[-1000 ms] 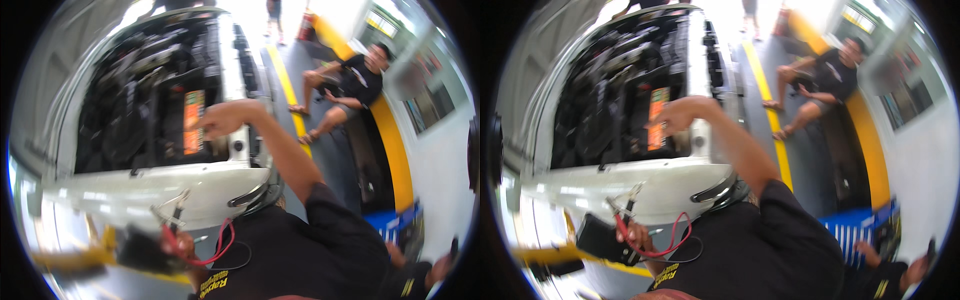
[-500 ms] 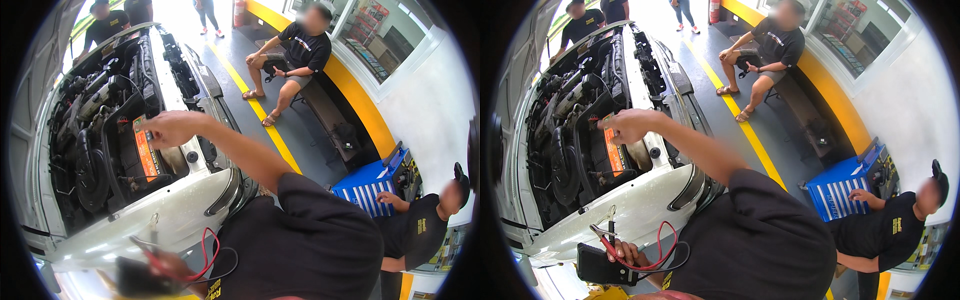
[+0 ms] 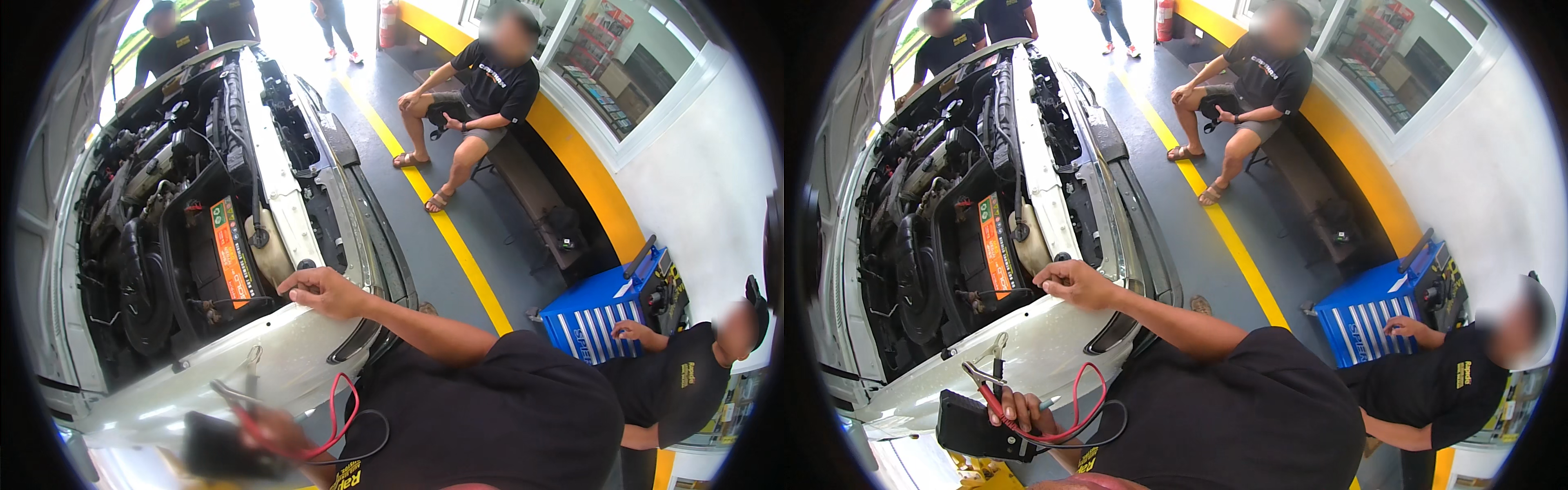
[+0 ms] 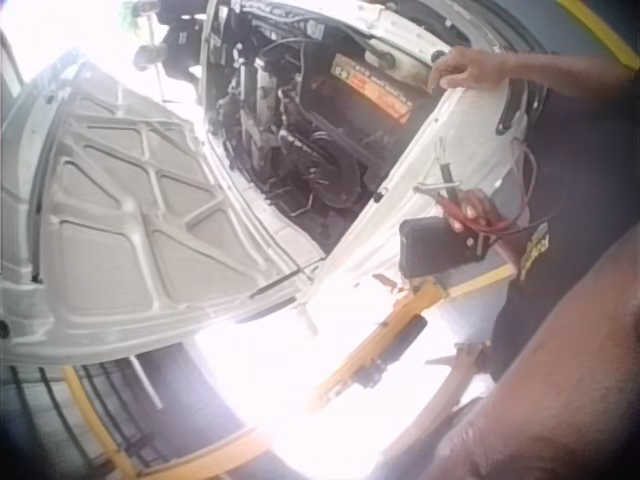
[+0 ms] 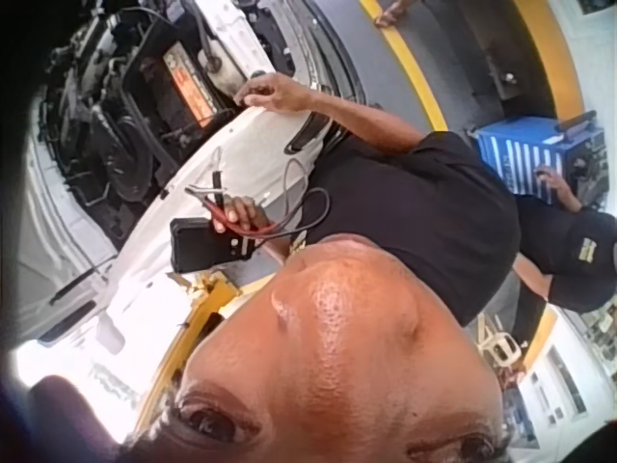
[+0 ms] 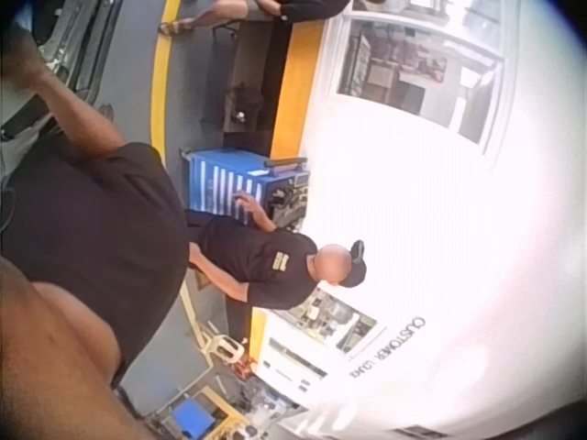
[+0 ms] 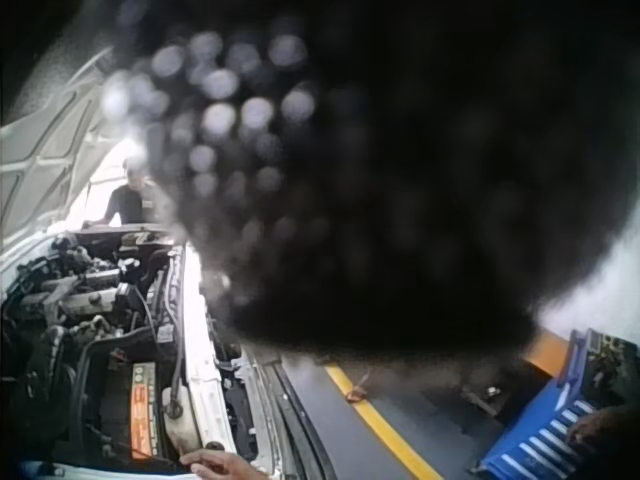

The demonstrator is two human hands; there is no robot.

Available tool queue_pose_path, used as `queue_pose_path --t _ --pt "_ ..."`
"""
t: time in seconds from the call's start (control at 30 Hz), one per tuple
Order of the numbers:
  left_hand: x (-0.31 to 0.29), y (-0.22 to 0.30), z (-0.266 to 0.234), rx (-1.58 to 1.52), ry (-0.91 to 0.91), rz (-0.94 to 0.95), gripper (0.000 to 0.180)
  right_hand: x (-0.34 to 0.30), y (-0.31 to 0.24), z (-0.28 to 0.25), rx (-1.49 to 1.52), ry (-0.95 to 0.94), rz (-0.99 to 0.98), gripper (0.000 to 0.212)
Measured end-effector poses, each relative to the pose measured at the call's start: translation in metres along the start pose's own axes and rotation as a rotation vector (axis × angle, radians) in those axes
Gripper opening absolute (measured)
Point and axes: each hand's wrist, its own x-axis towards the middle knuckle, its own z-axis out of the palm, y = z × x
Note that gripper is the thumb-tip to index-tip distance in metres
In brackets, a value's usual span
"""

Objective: The person writes on a clipboard inspection form, then uses a battery tester to check the car battery. They connect the tester clamps to the battery terminals and observe the readings on the device's display.

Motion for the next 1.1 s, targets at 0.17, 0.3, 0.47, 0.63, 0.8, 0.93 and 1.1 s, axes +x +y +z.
queue_pose_path --t 0.17,0.3,0.47,0.63,0.8,0.93,1.1 --pt "0.037 -0.029 0.033 0.392 -0.478 -0.146 0.021 0.004 0.014 0.001 -0.027 0.018 -0.055 0.022" --pt "0.040 -0.027 0.028 0.289 -0.435 -0.247 0.013 0.002 0.007 0.001 -0.167 0.038 -0.068 0.022" --pt "0.037 -0.019 0.018 0.388 -0.471 -0.111 0.021 0.001 0.002 -0.002 -0.174 0.064 -0.054 0.024" --pt "0.016 0.033 -0.031 0.185 -0.297 -0.034 0.015 0.007 0.004 0.005 -0.161 0.050 -0.034 0.024" --pt "0.029 -0.017 0.036 0.233 -0.558 -0.257 0.012 0.039 0.002 0.010 -0.269 -0.002 -0.067 0.026" --pt "0.022 -0.009 0.036 0.362 -0.585 -0.221 0.014 0.084 -0.036 0.007 -0.525 -0.009 -0.045 0.028" --pt "0.002 -0.007 0.045 0.378 -0.572 -0.112 0.016 0.123 -0.017 0.020 -0.981 -0.263 -0.096 0.033"
